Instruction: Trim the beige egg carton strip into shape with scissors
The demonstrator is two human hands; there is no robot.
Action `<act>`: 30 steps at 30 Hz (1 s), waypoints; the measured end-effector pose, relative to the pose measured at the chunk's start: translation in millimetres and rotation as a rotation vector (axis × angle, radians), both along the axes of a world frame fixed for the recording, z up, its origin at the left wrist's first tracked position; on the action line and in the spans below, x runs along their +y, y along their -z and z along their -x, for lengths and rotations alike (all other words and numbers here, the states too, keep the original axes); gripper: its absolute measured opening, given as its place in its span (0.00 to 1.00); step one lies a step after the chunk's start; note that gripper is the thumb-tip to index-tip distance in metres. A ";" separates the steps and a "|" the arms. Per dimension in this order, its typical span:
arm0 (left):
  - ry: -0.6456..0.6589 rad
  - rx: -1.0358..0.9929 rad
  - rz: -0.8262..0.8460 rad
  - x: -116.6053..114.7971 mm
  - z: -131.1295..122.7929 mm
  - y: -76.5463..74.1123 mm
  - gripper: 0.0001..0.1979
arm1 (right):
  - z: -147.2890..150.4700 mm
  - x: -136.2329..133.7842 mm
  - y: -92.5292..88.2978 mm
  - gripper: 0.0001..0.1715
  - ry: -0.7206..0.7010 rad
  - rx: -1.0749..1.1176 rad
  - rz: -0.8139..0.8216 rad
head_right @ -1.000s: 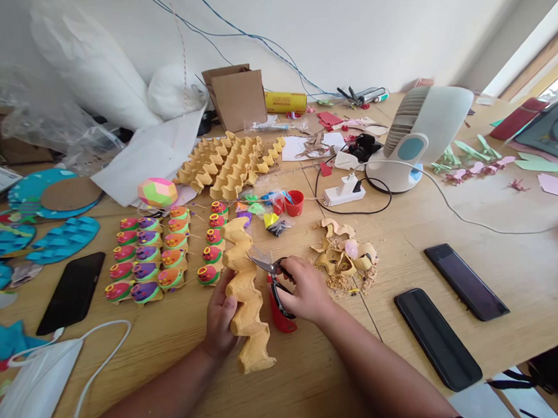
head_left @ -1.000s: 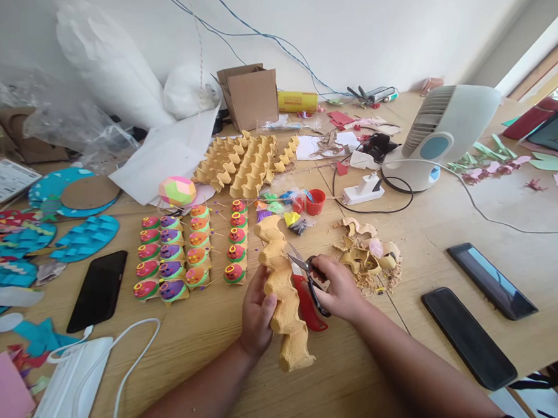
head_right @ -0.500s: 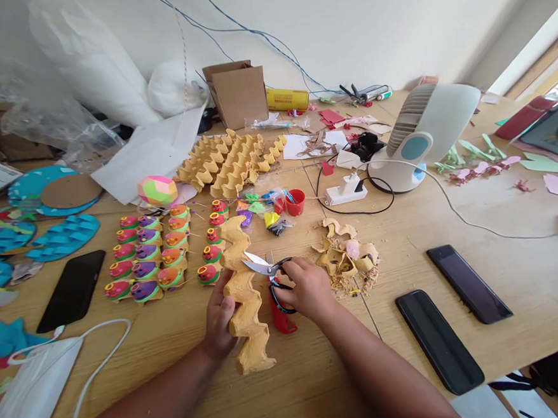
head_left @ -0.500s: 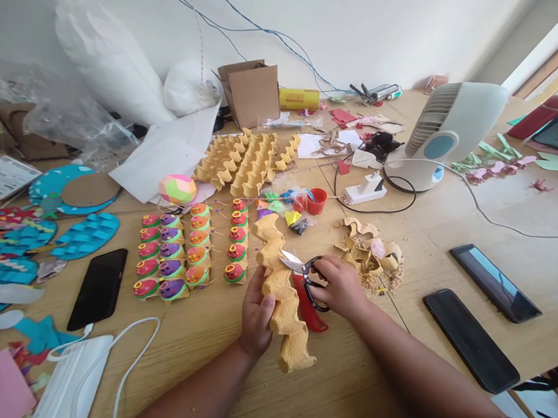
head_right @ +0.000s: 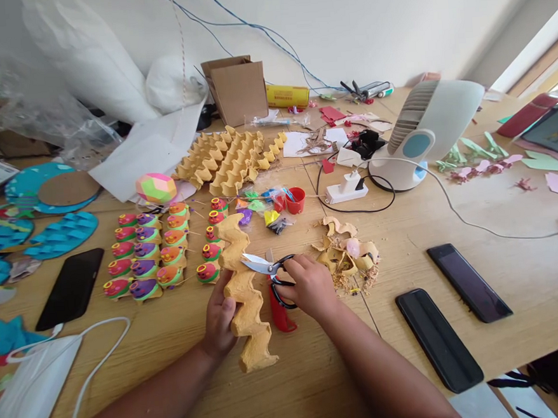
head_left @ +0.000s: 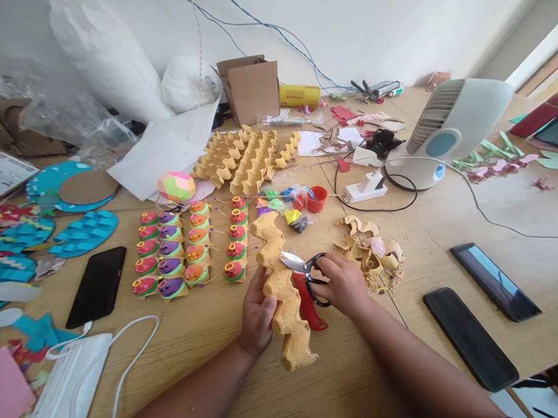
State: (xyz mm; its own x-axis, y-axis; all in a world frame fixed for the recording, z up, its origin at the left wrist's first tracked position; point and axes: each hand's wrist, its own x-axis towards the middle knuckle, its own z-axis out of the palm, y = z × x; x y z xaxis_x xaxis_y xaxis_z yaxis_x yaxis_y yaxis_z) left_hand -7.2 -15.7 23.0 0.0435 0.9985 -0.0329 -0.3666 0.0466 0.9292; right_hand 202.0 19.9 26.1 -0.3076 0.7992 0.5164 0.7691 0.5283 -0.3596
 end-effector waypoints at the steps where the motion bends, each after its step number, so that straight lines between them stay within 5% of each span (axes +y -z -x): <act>1: 0.002 0.007 -0.001 -0.1 0.2 0.5 0.31 | -0.6 0.3 0.2 0.11 0.001 -0.009 -0.006; 12: 0.014 -0.015 -0.033 -3.3 0.9 8.8 0.29 | -3.3 -1.7 -4.8 0.16 0.072 -0.117 -0.059; 30: 0.012 -0.004 -0.038 -0.4 -2.8 -4.3 0.30 | -3.6 -0.2 -2.2 0.20 0.059 -0.093 -0.022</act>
State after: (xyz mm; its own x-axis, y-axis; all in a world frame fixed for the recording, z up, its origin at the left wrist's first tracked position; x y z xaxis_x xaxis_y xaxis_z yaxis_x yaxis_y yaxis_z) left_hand -4.4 -16.1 27.3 0.0558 0.9984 0.0054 -0.3700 0.0157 0.9289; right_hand 205.6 19.7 28.2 -0.3082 0.8061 0.5052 0.8285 0.4884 -0.2739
